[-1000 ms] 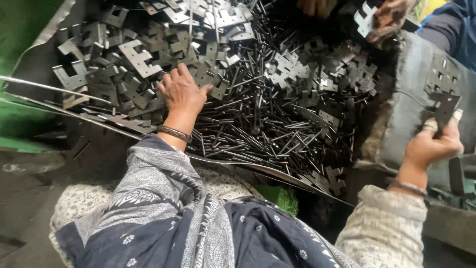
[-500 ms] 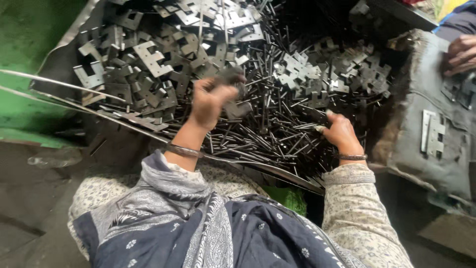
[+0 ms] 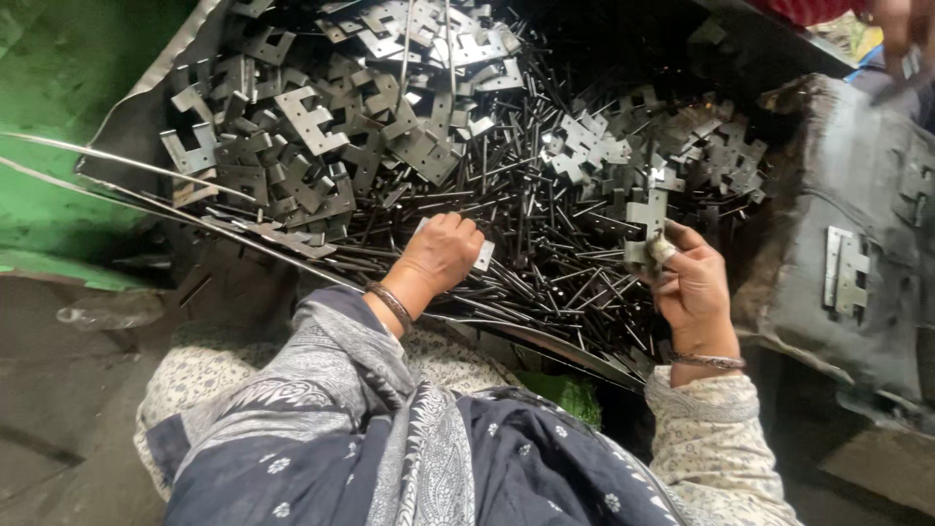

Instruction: The person sorts through a bin of small metal brackets and fasteners by hand, picking up individual pieces to inspect and move them.

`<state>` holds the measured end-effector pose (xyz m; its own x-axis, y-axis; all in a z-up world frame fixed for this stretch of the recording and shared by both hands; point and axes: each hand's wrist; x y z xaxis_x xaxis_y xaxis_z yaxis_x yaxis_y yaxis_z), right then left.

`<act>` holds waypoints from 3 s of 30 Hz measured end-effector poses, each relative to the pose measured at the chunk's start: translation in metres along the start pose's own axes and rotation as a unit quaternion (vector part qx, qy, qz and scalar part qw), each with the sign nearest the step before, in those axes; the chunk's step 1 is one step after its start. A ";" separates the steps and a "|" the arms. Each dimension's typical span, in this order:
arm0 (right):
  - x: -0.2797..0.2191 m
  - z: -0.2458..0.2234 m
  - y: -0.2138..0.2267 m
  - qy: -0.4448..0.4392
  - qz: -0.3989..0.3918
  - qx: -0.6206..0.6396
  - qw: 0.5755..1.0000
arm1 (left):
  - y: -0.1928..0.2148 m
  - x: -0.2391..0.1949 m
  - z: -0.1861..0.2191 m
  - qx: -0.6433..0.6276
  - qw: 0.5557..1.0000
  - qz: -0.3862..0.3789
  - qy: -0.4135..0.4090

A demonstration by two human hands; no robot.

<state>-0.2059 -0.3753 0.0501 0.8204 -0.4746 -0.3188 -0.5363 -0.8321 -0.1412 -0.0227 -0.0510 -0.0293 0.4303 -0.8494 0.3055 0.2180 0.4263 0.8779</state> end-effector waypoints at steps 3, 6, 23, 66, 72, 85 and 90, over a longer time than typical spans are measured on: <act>-0.003 0.005 -0.030 -0.067 0.071 0.171 0.980 | 0.005 0.005 0.005 -0.076 0.995 0.065 -0.015; 0.000 0.017 -0.058 -0.138 0.036 0.204 0.969 | 0.010 0.009 0.010 -0.215 0.962 0.168 0.007; -0.052 0.015 -0.171 0.412 -0.247 -0.543 0.689 | 0.007 -0.005 0.065 -0.917 0.233 0.132 0.296; 0.052 0.050 0.009 0.278 0.118 -0.771 0.561 | 0.103 -0.006 -0.015 -0.794 0.504 0.314 0.133; -0.001 0.008 0.021 0.054 0.071 -0.280 0.956 | 0.076 0.012 -0.010 -0.884 0.411 0.195 0.107; -0.016 0.035 -0.038 -0.048 -0.035 0.068 0.996 | 0.021 0.012 0.013 -0.096 0.994 0.046 -0.018; -0.025 0.002 -0.089 0.505 -0.030 -0.477 0.719 | 0.028 0.002 0.030 -0.836 0.406 0.159 0.334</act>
<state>-0.1795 -0.2887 0.0685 0.8208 0.0049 0.5712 -0.5083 -0.4500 0.7343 -0.0419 -0.0506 0.0071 0.6892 -0.6330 -0.3526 0.1077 0.5707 -0.8141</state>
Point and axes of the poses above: each hand's wrist, its own x-axis towards the middle knuckle, its own y-axis out of the back of the hand, z = x × y, and after that the axes turned 11 degrees about -x, right-handed
